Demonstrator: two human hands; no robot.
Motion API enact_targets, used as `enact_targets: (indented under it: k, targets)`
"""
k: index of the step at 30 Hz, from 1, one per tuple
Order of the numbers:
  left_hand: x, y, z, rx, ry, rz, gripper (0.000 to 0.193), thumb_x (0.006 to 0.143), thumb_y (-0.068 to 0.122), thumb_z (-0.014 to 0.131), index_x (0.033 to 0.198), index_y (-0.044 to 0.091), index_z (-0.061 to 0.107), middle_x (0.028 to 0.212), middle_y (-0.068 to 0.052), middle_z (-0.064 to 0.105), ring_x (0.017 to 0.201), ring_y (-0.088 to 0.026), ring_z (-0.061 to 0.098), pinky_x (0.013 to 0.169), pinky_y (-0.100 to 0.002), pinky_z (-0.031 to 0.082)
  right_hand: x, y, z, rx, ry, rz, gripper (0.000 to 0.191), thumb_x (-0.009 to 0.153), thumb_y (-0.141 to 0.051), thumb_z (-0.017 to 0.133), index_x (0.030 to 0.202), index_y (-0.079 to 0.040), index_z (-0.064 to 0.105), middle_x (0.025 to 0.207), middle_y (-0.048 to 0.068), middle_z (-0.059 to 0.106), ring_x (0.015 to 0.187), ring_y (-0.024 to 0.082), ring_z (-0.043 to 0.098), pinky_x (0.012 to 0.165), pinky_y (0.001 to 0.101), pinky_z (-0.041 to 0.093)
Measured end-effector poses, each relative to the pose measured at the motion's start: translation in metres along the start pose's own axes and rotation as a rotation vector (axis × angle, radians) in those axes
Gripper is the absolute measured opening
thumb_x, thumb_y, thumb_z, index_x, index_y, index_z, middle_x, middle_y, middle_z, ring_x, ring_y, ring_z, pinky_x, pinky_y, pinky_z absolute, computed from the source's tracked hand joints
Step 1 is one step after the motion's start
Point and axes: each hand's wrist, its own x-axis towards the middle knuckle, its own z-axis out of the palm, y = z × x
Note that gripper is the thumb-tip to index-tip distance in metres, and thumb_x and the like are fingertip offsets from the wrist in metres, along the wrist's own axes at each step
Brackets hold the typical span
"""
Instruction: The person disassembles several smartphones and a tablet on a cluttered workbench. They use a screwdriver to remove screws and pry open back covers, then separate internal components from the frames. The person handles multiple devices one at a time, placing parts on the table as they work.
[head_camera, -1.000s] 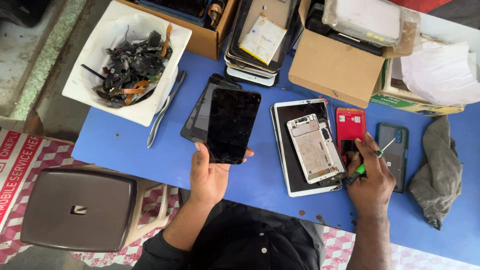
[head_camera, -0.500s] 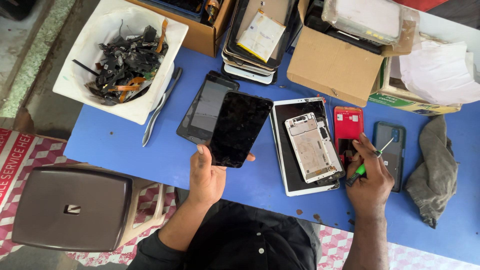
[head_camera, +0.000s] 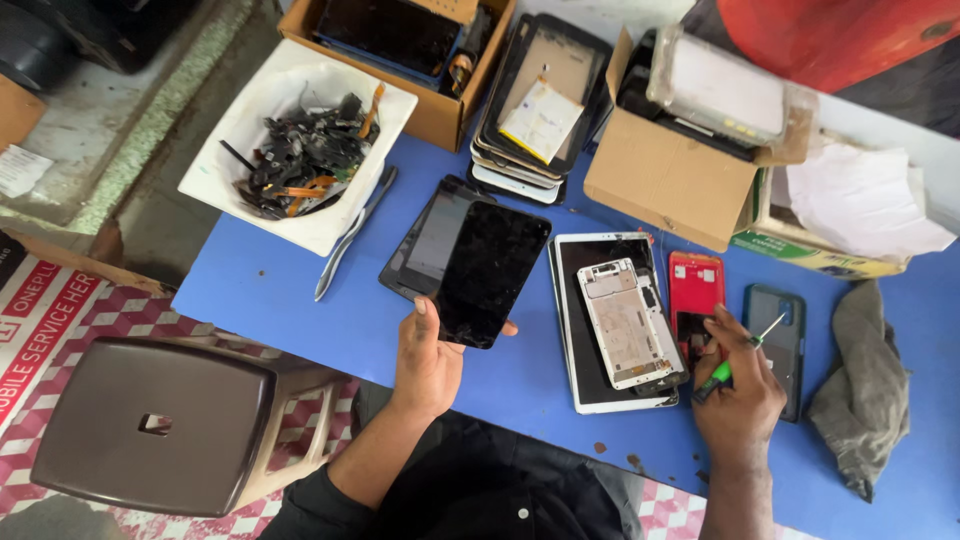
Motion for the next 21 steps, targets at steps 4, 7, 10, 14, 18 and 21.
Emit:
enact_targets:
  k: [4, 7, 10, 14, 18, 21]
  targets:
    - [0.001, 0.002, 0.002, -0.018, 0.009, -0.037, 0.075, 0.107, 0.061, 0.036, 0.120, -0.006, 0.066, 0.106, -0.018, 0.075, 0.104, -0.029, 0.071, 0.102, -0.045, 0.052, 0.003, -0.005, -0.004, 0.010, 0.028, -0.002, 0.021, 0.097, 0.007, 0.063, 0.115, -0.002, 0.068, 0.130, 0.017, 0.071, 0.116, 0.032, 0.072, 0.096, 0.0386, 0.059]
    - [0.000, 0.001, 0.002, -0.027, -0.003, -0.005, 0.072, 0.110, 0.060, 0.038, 0.119, -0.007, 0.064, 0.107, -0.020, 0.074, 0.106, -0.030, 0.070, 0.105, -0.046, 0.051, 0.003, -0.009, -0.007, 0.029, 0.061, -0.023, 0.022, 0.098, 0.009, 0.060, 0.116, -0.001, 0.068, 0.130, 0.017, 0.071, 0.119, 0.032, 0.072, 0.100, 0.0389, 0.058]
    - [-0.001, -0.001, 0.003, -0.016, 0.033, -0.009, 0.073, 0.107, 0.060, 0.039, 0.120, -0.008, 0.063, 0.105, -0.020, 0.075, 0.102, -0.032, 0.072, 0.103, -0.048, 0.053, 0.001, -0.013, -0.009, 0.061, 0.100, -0.049, 0.021, 0.097, 0.010, 0.059, 0.114, 0.001, 0.068, 0.128, 0.017, 0.072, 0.117, 0.032, 0.073, 0.101, 0.0391, 0.058]
    - [-0.003, -0.003, 0.006, 0.020, 0.019, 0.028, 0.077, 0.108, 0.063, 0.039, 0.120, -0.009, 0.064, 0.106, -0.021, 0.075, 0.103, -0.033, 0.071, 0.103, -0.047, 0.053, 0.000, -0.015, -0.009, 0.105, 0.106, -0.063, 0.015, 0.097, 0.011, 0.061, 0.108, 0.002, 0.066, 0.121, 0.018, 0.073, 0.108, 0.030, 0.074, 0.095, 0.0378, 0.059]
    - [-0.004, -0.005, 0.009, 0.003, 0.040, 0.017, 0.077, 0.107, 0.063, 0.040, 0.122, -0.009, 0.064, 0.110, -0.020, 0.073, 0.102, -0.034, 0.071, 0.102, -0.049, 0.054, 0.001, -0.012, -0.010, 0.111, 0.081, -0.069, 0.018, 0.096, 0.012, 0.058, 0.108, 0.001, 0.066, 0.120, 0.018, 0.073, 0.108, 0.030, 0.074, 0.094, 0.0375, 0.060]
    - [-0.002, -0.008, 0.009, -0.002, 0.018, 0.050, 0.076, 0.108, 0.061, 0.040, 0.123, -0.009, 0.064, 0.112, -0.021, 0.072, 0.102, -0.035, 0.070, 0.103, -0.050, 0.054, 0.002, -0.008, -0.011, 0.109, 0.086, -0.059, 0.017, 0.097, 0.011, 0.060, 0.109, 0.000, 0.066, 0.118, 0.017, 0.074, 0.104, 0.029, 0.075, 0.090, 0.0362, 0.061]
